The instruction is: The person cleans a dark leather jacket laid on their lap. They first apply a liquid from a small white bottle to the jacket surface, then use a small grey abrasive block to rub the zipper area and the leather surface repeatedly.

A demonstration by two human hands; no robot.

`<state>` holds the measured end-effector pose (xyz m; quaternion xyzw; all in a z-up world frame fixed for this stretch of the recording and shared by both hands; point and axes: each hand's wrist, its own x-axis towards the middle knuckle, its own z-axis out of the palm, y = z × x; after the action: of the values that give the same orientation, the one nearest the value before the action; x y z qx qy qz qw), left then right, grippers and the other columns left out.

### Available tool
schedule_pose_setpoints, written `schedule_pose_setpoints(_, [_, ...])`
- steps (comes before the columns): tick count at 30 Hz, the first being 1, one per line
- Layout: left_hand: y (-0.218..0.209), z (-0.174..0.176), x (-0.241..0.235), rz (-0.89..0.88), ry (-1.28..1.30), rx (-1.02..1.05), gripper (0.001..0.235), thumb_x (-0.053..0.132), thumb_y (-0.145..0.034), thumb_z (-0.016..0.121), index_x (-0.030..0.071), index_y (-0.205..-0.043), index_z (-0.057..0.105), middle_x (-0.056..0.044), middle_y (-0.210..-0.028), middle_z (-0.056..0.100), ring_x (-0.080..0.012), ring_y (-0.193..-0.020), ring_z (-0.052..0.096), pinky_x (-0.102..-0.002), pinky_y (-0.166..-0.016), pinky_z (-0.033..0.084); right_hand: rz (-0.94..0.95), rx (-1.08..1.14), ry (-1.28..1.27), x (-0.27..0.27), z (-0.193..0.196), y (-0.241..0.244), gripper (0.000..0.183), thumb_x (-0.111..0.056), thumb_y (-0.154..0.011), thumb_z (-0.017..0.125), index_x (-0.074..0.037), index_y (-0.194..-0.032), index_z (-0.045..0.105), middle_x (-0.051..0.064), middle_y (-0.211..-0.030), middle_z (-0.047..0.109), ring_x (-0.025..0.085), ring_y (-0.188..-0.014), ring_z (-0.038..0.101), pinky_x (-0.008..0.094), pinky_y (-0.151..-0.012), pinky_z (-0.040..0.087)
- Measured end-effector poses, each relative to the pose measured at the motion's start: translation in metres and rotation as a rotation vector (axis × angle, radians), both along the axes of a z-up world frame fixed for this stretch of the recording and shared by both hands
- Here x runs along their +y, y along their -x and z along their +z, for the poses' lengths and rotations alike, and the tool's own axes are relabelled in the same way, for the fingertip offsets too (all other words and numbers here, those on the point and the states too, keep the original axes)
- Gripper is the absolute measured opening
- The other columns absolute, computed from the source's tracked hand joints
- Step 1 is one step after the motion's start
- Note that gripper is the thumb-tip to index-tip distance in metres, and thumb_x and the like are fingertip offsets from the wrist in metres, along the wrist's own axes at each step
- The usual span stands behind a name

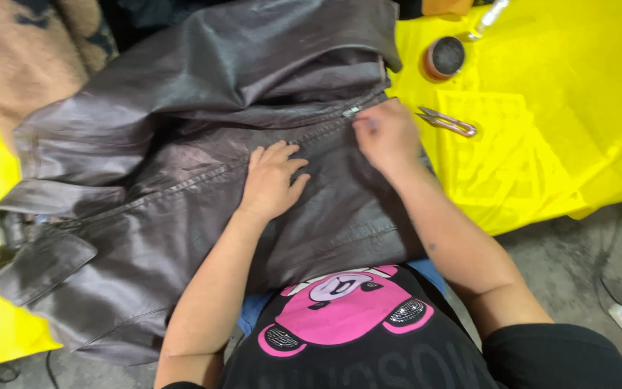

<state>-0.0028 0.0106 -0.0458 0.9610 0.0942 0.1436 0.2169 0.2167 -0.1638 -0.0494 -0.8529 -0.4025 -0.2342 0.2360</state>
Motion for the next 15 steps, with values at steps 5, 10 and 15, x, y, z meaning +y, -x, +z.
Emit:
schedule_pose_setpoints(5, [0.003, 0.008, -0.002, 0.0, 0.034, 0.015, 0.026, 0.024, -0.094, 0.071, 0.01, -0.115, 0.076, -0.014, -0.133, 0.066, -0.033, -0.137, 0.05, -0.055, -0.116, 0.022, 0.22, 0.11, 0.019, 0.024, -0.01, 0.049, 0.011, -0.033, -0.08, 0.08, -0.03, -0.091, 0.076, -0.002, -0.087, 0.065, 0.025, -0.086, 0.068, 0.039, -0.071, 0.058])
schedule_pose_setpoints(10, [0.002, 0.011, -0.004, 0.0, 0.047, 0.018, 0.026, 0.023, -0.093, 0.072, 0.009, -0.115, 0.076, -0.016, -0.133, 0.065, -0.0355, -0.137, 0.05, -0.056, -0.115, 0.022, 0.125, 0.01, 0.018, 0.007, -0.006, 0.015, 0.014, -0.034, -0.081, 0.081, -0.027, -0.091, 0.077, -0.001, -0.085, 0.063, 0.025, -0.083, 0.067, 0.037, -0.07, 0.057])
schedule_pose_setpoints(15, [0.0, 0.007, -0.002, -0.023, 0.023, -0.001, 0.026, 0.024, -0.093, 0.073, 0.008, -0.114, 0.077, -0.016, -0.132, 0.066, -0.0353, -0.136, 0.05, -0.055, -0.113, 0.022, 0.053, -0.001, -0.048, 0.006, 0.0, 0.024, 0.015, -0.031, -0.079, 0.083, -0.026, -0.091, 0.077, 0.0, -0.084, 0.063, 0.027, -0.082, 0.067, 0.038, -0.07, 0.056])
